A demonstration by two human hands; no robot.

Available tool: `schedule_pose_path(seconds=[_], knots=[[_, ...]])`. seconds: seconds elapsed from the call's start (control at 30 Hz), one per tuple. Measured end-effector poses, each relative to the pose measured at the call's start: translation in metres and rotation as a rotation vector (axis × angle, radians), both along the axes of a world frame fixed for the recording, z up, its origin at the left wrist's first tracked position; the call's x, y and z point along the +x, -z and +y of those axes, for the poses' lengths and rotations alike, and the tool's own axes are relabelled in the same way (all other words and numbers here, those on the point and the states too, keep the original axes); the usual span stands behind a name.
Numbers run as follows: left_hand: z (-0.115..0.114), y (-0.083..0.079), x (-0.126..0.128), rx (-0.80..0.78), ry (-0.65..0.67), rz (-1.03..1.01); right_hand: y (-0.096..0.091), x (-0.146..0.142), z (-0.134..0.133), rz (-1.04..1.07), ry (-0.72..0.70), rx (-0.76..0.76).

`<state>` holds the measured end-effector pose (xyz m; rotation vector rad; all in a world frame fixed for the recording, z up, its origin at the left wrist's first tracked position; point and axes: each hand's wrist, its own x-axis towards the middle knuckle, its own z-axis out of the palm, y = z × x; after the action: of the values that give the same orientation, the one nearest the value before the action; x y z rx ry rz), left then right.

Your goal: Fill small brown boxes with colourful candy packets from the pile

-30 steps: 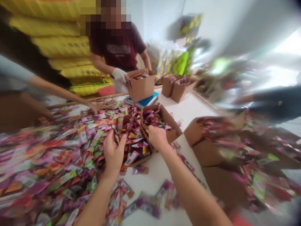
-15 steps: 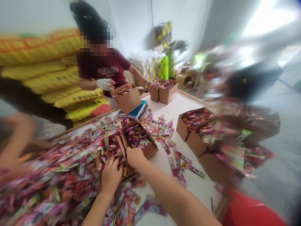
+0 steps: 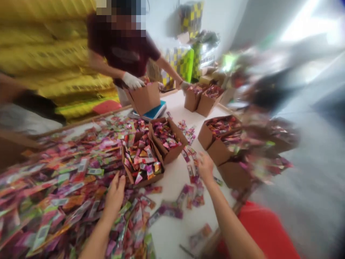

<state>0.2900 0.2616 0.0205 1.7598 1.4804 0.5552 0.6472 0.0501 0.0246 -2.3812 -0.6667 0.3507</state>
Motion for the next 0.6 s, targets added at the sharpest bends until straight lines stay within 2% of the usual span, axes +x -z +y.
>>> schedule_pose_path(seconds=[0.07,0.1,0.17,0.23,0.3,0.33,0.4,0.47,0.53,0.57,0.6], knots=[[-0.023,0.032,-0.042,-0.117,0.024,0.196,0.035,0.023,-0.044,0.120,0.199,-0.219],[-0.042,0.049,-0.065,-0.194,0.042,0.356,0.051,0.024,-0.056,0.165,0.235,-0.294],[-0.088,0.078,-0.102,-0.314,0.041,0.703,0.078,-0.003,-0.059,0.230,0.205,-0.406],[-0.138,0.098,-0.115,-0.362,0.032,0.878,0.095,-0.066,-0.046,0.239,0.042,-0.494],[-0.176,0.112,-0.101,-0.399,0.103,0.877,0.103,-0.149,-0.033,0.170,-0.221,-0.509],[-0.189,0.117,-0.088,-0.397,0.158,0.836,0.107,-0.189,-0.029,0.113,-0.365,-0.464],[-0.199,0.126,-0.062,-0.369,0.292,0.733,0.118,-0.252,-0.025,0.074,-0.572,-0.326],[-0.196,0.135,-0.047,-0.340,0.398,0.625,0.129,-0.276,-0.023,0.098,-0.606,-0.194],[-0.184,0.145,-0.049,-0.348,0.427,0.558,0.125,-0.259,-0.019,0.171,-0.551,-0.058],[-0.178,0.150,-0.055,-0.348,0.412,0.531,0.112,-0.238,-0.016,0.204,-0.498,0.025],[-0.173,0.155,-0.063,-0.341,0.390,0.503,0.091,-0.211,-0.014,0.222,-0.437,0.117]])
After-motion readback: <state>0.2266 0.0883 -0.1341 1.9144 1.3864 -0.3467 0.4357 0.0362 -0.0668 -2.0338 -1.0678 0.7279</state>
